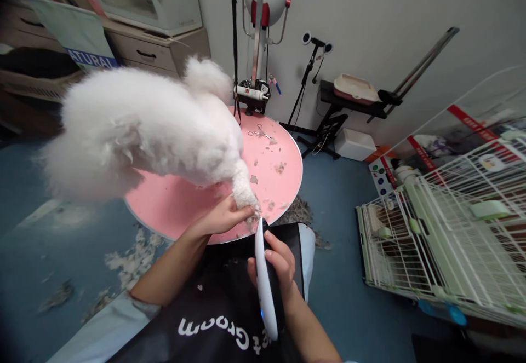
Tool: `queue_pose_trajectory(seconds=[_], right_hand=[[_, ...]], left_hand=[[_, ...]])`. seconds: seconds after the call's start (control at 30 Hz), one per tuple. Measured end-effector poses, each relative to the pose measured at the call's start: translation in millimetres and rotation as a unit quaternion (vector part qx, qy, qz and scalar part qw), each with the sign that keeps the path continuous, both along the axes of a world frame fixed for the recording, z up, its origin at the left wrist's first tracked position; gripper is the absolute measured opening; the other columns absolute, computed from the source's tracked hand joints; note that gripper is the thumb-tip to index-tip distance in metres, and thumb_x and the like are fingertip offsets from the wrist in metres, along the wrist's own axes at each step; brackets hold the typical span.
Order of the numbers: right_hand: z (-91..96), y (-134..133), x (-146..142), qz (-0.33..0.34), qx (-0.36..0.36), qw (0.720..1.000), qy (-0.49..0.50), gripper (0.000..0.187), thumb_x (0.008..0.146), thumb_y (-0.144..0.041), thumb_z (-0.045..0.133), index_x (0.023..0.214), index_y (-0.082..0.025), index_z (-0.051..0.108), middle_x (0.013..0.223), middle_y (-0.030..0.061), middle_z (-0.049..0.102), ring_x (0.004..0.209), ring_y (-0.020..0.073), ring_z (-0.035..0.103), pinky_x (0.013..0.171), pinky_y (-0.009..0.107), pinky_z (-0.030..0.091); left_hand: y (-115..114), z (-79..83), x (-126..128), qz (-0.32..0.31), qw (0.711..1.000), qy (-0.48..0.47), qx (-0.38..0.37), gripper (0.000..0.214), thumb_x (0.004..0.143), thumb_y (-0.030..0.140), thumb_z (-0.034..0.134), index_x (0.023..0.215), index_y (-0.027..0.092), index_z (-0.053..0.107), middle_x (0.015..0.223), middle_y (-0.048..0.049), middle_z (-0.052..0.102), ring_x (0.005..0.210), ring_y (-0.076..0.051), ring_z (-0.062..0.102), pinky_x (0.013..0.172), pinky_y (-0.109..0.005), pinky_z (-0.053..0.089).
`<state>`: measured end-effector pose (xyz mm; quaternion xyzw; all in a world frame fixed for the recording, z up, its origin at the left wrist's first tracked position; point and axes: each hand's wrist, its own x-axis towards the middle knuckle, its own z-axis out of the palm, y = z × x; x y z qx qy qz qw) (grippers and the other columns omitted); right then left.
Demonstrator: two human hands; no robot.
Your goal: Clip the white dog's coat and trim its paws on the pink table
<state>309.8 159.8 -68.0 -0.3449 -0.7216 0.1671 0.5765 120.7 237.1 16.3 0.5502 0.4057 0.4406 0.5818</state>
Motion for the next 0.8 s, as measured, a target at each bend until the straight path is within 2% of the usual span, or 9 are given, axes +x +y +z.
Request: queue_pose_trajectory(seconds=[0.1,0.23,0.3,0.4,0.47,0.57,0.67,0.8], right_hand=[[21.7,9,-6,0.006,0.044,0.999,-0.012,0.058,0.070,-0.016,0.074,0.120,-0.027,0.048,0.130,0.0110,0.061,0.113,0.0303,0.064,0.083,0.048,0.060],[43.1,20,-1,0.084,-0.025,0.996,0.012,0.046,0.077,-0.021,0.067,0.118,-0.027,0.049,0.125,0.0107,0.063,0.114,0.0282,0.063,0.087,0.046,0.057],[45.0,24,3,0.076,-0.009,0.997,0.026,0.044,0.077,-0.021,0.066,0.117,-0.027,0.049,0.123,0.0095,0.064,0.111,0.0269,0.064,0.085,0.045,0.057],[42.0,28,6,0.050,0.038,0.998,-0.004,0.051,0.072,-0.019,0.069,0.117,-0.029,0.049,0.124,0.0088,0.064,0.108,0.0268,0.065,0.082,0.044,0.058],[42.2,31,6,0.071,0.030,0.997,-0.028,0.051,0.071,-0.019,0.070,0.117,-0.029,0.049,0.123,0.0092,0.064,0.108,0.0276,0.065,0.083,0.045,0.058],[50.8,42,8,0.143,-0.040,0.989,-0.018,0.045,0.075,-0.022,0.069,0.115,-0.028,0.051,0.121,0.0095,0.065,0.112,0.0272,0.064,0.090,0.046,0.055],[64.1,60,13,0.226,-0.139,0.964,0.016,0.036,0.078,-0.028,0.069,0.111,-0.027,0.053,0.121,0.0093,0.066,0.114,0.0270,0.063,0.095,0.048,0.052],[71.6,75,19,0.293,-0.214,0.931,0.035,0.041,0.078,-0.038,0.072,0.113,-0.027,0.055,0.122,0.0094,0.065,0.116,0.0283,0.062,0.095,0.050,0.052]], left_hand=[[0,-2.9,-3,-0.003,1.000,0.010,-0.006,0.017,0.079,0.029,0.061,0.084,0.013,0.059,0.079,-0.0030,0.063,0.074,-0.015,0.057,0.069,-0.026,0.046],[-1,-4.6,-6,-0.006,0.999,0.032,-0.018,0.023,0.079,0.036,0.063,0.085,0.013,0.059,0.081,-0.0036,0.063,0.077,-0.016,0.057,0.070,-0.027,0.046],[-1,-4.1,-5,-0.021,0.999,0.021,-0.020,0.025,0.080,0.037,0.063,0.085,0.013,0.060,0.081,-0.0040,0.063,0.077,-0.016,0.057,0.073,-0.027,0.046],[0,-3.7,-3,-0.038,0.999,0.006,-0.020,0.028,0.082,0.041,0.060,0.082,0.014,0.060,0.079,-0.0044,0.063,0.078,-0.017,0.058,0.075,-0.028,0.047],[0,-5.2,-4,-0.037,0.999,0.009,-0.017,0.030,0.081,0.045,0.061,0.084,0.014,0.061,0.080,-0.0043,0.064,0.079,-0.017,0.058,0.077,-0.028,0.047],[1,-10.0,-7,-0.038,0.999,0.019,-0.006,0.035,0.081,0.049,0.061,0.086,0.015,0.062,0.081,-0.0039,0.064,0.081,-0.017,0.057,0.076,-0.028,0.047],[2,-14.6,-10,-0.039,0.999,0.025,-0.010,0.040,0.082,0.053,0.059,0.089,0.014,0.064,0.083,-0.0048,0.064,0.080,-0.017,0.057,0.074,-0.027,0.047],[2,-16.2,-10,-0.037,0.999,0.023,-0.020,0.045,0.084,0.056,0.056,0.097,0.013,0.065,0.094,-0.0081,0.067,0.090,-0.019,0.060,0.078,-0.028,0.048]])
